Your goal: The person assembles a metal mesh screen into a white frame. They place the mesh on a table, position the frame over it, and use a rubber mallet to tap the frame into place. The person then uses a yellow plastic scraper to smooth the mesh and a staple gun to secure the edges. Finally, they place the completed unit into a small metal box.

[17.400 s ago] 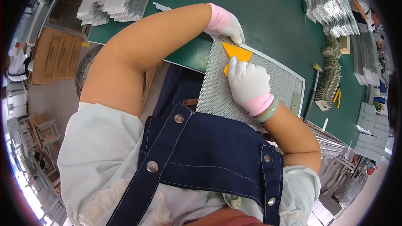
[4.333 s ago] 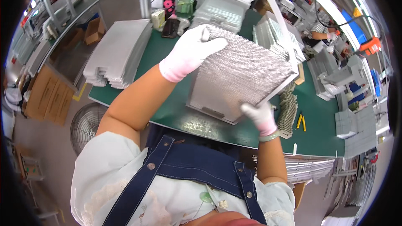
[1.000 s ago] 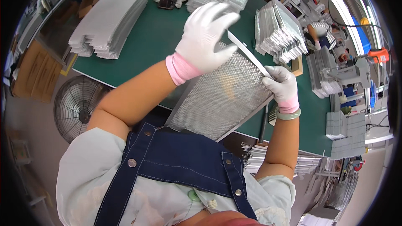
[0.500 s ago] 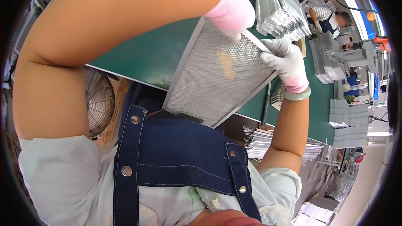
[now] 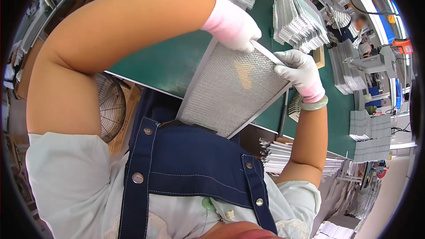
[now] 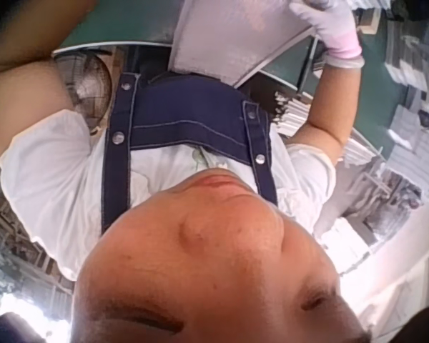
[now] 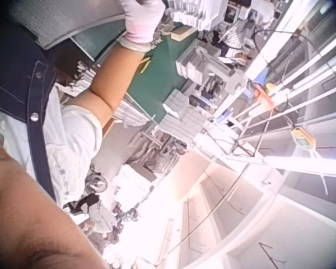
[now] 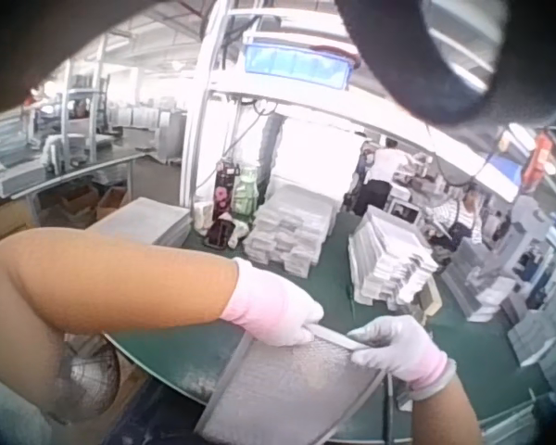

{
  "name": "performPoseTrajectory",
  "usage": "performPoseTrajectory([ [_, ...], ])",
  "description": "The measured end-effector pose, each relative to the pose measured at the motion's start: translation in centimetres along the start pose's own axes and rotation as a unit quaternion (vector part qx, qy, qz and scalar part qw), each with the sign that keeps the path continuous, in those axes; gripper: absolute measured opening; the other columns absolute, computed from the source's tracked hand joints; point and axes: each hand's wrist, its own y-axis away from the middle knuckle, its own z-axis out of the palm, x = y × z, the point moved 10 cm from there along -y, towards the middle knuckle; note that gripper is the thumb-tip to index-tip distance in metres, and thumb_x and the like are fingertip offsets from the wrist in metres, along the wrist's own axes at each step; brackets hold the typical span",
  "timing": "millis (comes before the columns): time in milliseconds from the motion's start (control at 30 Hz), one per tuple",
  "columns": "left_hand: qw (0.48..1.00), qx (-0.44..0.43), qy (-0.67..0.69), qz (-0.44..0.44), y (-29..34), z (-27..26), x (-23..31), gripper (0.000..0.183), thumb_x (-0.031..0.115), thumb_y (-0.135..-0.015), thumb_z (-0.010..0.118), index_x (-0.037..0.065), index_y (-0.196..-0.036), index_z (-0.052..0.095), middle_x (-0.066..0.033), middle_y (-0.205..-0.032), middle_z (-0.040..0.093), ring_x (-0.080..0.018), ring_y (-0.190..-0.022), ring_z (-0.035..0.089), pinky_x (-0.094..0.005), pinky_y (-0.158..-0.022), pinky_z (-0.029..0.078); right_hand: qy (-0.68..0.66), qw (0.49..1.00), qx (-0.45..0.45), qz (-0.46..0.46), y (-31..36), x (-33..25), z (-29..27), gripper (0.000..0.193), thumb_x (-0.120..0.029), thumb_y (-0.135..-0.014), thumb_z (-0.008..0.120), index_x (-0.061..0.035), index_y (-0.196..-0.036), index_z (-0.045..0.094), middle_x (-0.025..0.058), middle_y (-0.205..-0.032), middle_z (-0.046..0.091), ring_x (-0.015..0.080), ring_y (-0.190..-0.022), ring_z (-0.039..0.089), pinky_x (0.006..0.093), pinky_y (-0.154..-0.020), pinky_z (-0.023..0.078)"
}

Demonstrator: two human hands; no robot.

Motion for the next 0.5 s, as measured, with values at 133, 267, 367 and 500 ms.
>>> performPoseTrajectory([
  [133,0.995,0.092,0.012,0.031,0.3,0.0,0.7,0.033,0.030,-0.091,0.050,0.002,-0.104,0.060,-0.0194,-0.087,0.066,-0.0358,-0.086,0.065,-0.0431,-0.077,0.052,0.153,0.987,0.050,-0.003,1.9,-3.0,1.1,0.038,-0.013,-0.085,0.075,0.0034,-0.116,0.061,0.0107,-0.102,0.070,0.0155,-0.090,0.067,0.0296,-0.083,0.052],
  [267,0.901,0.399,-0.029,0.169,4.7,-3.6,2.9,0.046,0.036,-0.082,0.068,0.003,-0.113,0.061,-0.0160,-0.098,0.065,-0.0336,-0.092,0.063,-0.0422,-0.081,0.051,0.453,0.834,0.218,-0.228,3.7,-8.0,4.4,0.044,-0.034,-0.084,0.074,-0.0059,-0.116,0.062,0.0148,-0.097,0.067,0.0324,-0.087,0.067,0.0389,-0.076,0.053],
  [367,0.851,0.514,-0.038,0.101,6.9,-4.5,2.4,0.056,0.038,-0.075,0.077,0.004,-0.118,0.062,-0.0136,-0.098,0.063,-0.0322,-0.093,0.060,-0.0431,-0.085,0.048,0.460,0.818,0.285,-0.198,3.9,-5.2,2.3,0.027,-0.032,-0.089,0.068,-0.0071,-0.101,0.067,0.0119,-0.081,0.066,0.0307,-0.073,0.065,0.0378,-0.066,0.051],
  [500,0.826,0.564,0.008,-0.027,7.9,-1.1,-1.3,0.051,0.032,-0.074,0.078,0.002,-0.113,0.064,-0.0129,-0.091,0.063,-0.0321,-0.085,0.060,-0.0418,-0.083,0.047,0.382,0.861,0.291,-0.168,3.2,-4.3,1.4,0.025,-0.031,-0.091,0.067,-0.0062,-0.089,0.068,0.0115,-0.073,0.064,0.0285,-0.065,0.064,0.0355,-0.061,0.049],
])
